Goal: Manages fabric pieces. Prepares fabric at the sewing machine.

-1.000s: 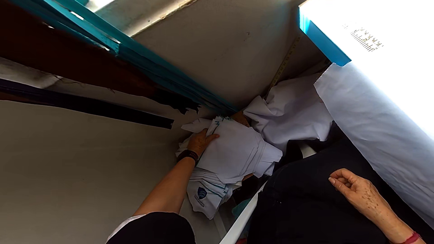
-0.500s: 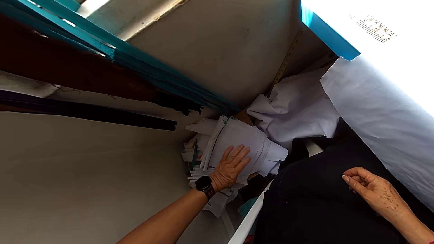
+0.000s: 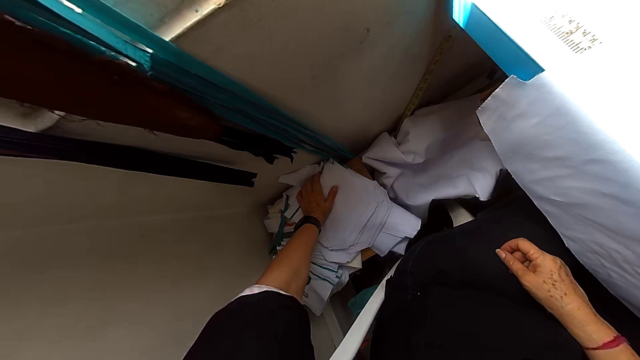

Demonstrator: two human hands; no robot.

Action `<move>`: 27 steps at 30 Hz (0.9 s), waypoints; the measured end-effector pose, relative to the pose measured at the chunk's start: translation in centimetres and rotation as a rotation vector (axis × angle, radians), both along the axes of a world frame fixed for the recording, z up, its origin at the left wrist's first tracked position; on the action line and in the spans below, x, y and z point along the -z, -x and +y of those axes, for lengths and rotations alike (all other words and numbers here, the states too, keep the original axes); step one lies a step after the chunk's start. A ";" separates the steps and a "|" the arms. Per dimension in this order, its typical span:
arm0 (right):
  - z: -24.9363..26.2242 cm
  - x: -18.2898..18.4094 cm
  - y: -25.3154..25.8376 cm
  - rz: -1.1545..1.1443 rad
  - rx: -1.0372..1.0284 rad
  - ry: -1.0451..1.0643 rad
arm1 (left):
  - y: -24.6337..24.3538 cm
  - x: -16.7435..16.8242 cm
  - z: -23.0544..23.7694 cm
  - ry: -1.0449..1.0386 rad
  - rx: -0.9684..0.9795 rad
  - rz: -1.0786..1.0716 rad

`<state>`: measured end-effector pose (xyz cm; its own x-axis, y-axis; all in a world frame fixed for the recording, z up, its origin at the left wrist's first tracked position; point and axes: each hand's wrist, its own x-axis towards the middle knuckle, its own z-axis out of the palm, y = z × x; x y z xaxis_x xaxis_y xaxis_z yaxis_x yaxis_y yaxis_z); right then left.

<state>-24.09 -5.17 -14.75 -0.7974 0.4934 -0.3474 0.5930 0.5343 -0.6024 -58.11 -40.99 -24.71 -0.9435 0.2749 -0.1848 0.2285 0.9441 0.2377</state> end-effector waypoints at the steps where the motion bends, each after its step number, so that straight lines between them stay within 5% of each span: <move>1: 0.1 0.0 -0.1 0.007 -0.011 0.010 | 0.4 -0.6 -0.2 0.020 0.021 -0.052; 4: 1.0 -0.5 -1.3 0.019 -0.012 0.062 | 1.5 -3.4 0.2 -0.024 0.030 -0.159; 8: 2.2 -1.4 -3.9 -0.018 0.017 0.136 | 2.4 -7.0 0.8 -0.179 -0.111 -0.071; 12: 3.0 -2.6 -5.1 -0.082 0.026 0.224 | 3.8 -9.0 1.6 -0.119 -0.063 -0.013; 27: 2.9 -2.4 -5.5 -0.003 0.012 0.148 | 4.0 -10.2 3.0 0.039 -0.161 -0.195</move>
